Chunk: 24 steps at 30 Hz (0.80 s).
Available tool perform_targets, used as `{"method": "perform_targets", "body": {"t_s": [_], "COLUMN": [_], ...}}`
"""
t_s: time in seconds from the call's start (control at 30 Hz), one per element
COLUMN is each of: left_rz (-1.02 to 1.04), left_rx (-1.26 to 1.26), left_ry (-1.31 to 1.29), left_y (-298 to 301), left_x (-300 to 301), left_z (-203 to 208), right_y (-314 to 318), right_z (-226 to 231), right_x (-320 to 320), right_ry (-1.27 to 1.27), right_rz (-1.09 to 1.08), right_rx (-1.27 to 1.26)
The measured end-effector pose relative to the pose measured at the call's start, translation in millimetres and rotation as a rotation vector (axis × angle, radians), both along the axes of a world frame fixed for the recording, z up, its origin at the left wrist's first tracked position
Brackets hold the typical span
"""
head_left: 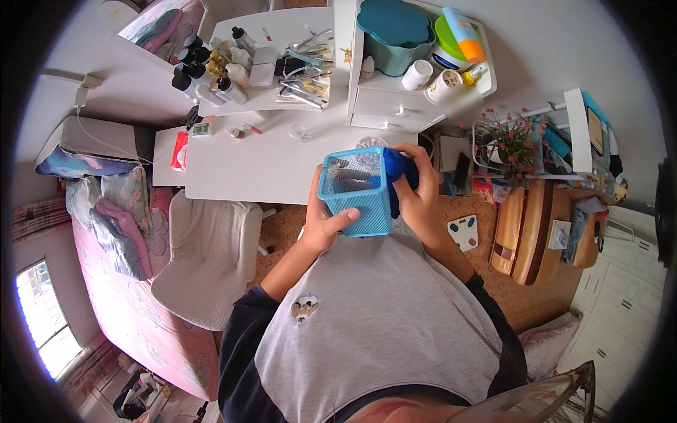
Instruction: The person wipes the inside and outside of a small blue plastic mesh container using a blue cloth. They repeatedly rub the cloth against the container's surfaces, turning it over to clean different sides.
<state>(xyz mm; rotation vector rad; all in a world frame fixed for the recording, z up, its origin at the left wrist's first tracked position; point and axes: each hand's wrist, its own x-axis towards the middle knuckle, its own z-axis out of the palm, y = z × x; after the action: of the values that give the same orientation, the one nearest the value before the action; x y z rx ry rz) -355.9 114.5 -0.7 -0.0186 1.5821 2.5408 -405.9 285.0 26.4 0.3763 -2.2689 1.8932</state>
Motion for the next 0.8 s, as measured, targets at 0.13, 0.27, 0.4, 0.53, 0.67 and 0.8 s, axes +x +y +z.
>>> {"method": "perform_targets", "body": {"t_s": [0.13, 0.27, 0.4, 0.53, 0.67, 0.8], "left_rz": [0.018, -0.001, -0.024, 0.048, 0.142, 0.051], "left_rx": [-0.123, -0.558, -0.785, -0.801, -0.806, -0.79], "left_ry": [0.091, 0.314, 0.449, 0.431, 0.46, 0.405], "left_y": [-5.8, -20.0, -28.3, -33.1, -51.2, -64.5], "left_x": [-5.0, -10.1, -14.8, -11.2, -3.5, 5.4], "left_z": [5.2, 4.5, 10.5, 19.7, 19.2, 22.6], "right_y": [10.1, 12.2, 8.5, 9.6, 6.5, -7.2], "right_z": [-17.5, -2.4, 18.7, 34.3, 30.8, 23.0], "right_x": [2.9, 13.2, 19.6, 6.3, 3.7, -2.3], "right_ry": [-0.079, -0.169, 0.134, 0.093, 0.163, 0.351], "right_rz": [0.001, -0.277, -0.097, 0.505, 0.746, 0.891], "right_rx": [-0.024, -0.489, -0.339, 0.153, 0.331, 0.585]}}
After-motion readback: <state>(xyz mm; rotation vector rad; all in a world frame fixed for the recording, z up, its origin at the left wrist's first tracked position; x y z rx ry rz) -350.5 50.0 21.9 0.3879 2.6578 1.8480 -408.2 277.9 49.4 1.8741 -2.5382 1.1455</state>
